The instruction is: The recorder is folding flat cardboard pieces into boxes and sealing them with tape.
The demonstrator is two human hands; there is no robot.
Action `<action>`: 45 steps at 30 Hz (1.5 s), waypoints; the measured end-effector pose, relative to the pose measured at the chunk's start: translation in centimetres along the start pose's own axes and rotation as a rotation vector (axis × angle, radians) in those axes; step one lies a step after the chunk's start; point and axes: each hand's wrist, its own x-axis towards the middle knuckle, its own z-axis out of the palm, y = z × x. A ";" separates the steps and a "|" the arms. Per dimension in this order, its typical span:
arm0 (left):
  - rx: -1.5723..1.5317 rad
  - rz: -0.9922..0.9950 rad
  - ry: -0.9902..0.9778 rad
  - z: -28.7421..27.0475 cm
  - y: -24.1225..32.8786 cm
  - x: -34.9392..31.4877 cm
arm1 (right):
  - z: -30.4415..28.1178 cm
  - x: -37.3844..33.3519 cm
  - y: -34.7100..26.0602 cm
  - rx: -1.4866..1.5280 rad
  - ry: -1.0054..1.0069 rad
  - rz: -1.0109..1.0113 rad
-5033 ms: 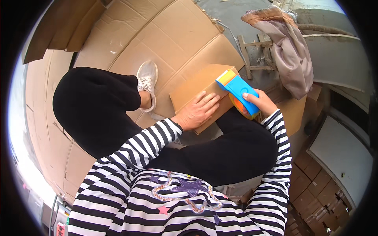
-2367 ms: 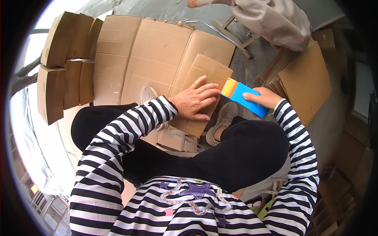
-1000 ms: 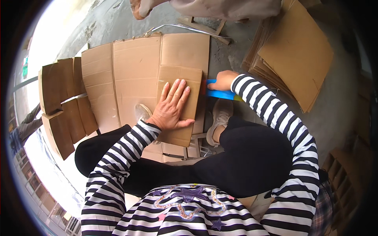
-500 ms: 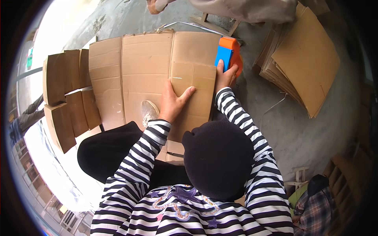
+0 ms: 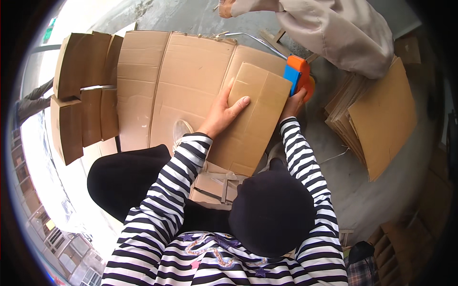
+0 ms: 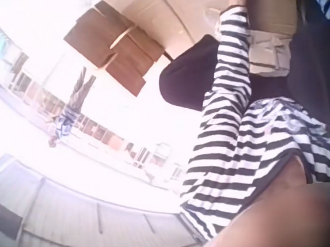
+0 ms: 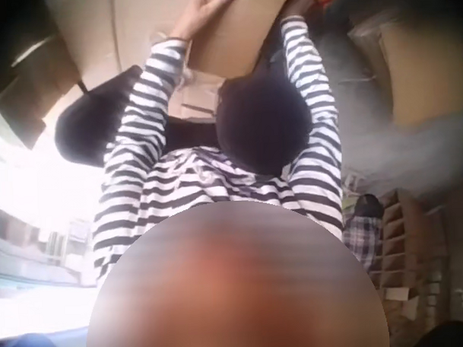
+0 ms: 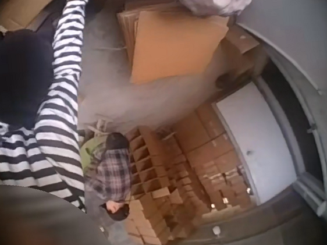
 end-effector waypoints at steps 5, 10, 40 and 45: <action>0.549 0.190 0.382 0.6 2.0 -3.6 | -6.6 -2.2 1.5 0.071 -0.089 -0.138; 0.872 0.060 0.359 2.9 0.4 -11.0 | -16.7 -5.4 -1.4 0.211 -0.292 -0.147; -0.886 0.261 -0.190 -3.5 7.2 -13.1 | -21.1 -9.8 -21.9 -0.157 -1.277 -0.228; -0.851 0.200 -0.203 -4.1 7.1 -13.3 | -20.9 -10.1 -21.4 -0.139 -1.248 -0.267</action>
